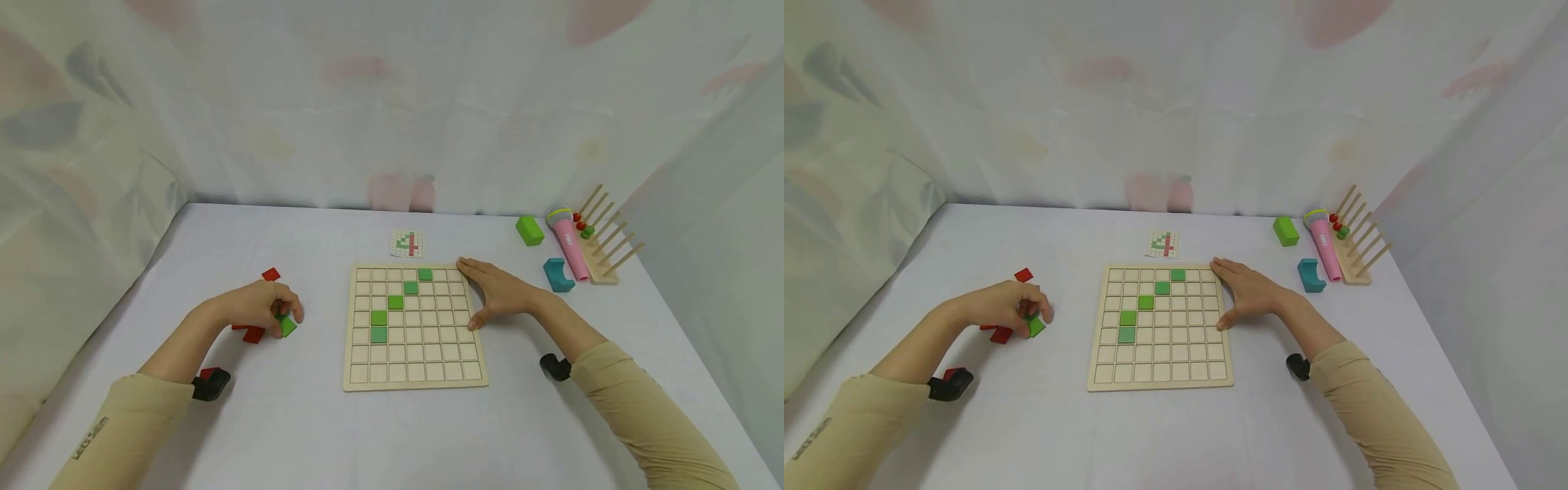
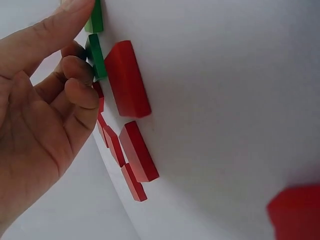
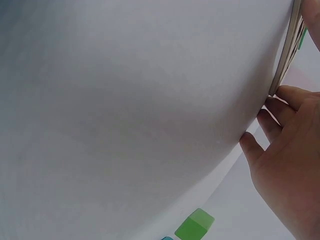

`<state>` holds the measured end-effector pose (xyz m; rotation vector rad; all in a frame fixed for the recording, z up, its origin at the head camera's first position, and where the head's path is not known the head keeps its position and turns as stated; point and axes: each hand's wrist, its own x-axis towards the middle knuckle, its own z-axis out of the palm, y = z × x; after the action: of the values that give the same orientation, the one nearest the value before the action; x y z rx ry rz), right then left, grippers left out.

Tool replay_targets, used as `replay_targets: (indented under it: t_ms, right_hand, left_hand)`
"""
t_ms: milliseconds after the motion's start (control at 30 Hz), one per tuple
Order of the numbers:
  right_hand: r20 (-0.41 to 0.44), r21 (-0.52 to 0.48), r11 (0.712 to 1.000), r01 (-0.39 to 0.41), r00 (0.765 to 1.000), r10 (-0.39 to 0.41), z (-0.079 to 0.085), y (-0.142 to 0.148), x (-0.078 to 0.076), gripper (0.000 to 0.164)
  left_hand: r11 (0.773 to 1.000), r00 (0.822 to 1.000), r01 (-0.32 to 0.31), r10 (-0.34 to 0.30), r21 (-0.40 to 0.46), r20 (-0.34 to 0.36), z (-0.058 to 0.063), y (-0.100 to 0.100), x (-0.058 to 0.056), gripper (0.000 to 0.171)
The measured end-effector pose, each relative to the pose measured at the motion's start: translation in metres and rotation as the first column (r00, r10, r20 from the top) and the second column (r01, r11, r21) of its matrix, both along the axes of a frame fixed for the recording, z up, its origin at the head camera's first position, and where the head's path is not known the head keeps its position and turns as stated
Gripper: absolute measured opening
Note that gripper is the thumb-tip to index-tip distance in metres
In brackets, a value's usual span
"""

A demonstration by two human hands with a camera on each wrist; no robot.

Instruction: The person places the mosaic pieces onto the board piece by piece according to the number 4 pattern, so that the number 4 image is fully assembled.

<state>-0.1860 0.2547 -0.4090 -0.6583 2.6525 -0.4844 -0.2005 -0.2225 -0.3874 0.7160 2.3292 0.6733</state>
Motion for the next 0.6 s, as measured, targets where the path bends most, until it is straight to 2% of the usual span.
replay_targets:
  t_ms: [367,600]
  right_hand:
    - [-0.008,0.005,1.0,-0.009,1.0,0.009,0.001,-0.0007,-0.0001,0.127]
    - [-0.003,0.001,1.0,-0.006,1.0,0.006,0.0006,-0.0003,-0.0005,0.127]
  left_hand:
    - [1.0,1.0,-0.006,0.006,-0.001,0.001,-0.0022,-0.0002,-0.0014,0.023]
    - [1.0,0.999,-0.001,0.0,-0.013,-0.043,-0.0016,0.0037,-0.0008,0.023]
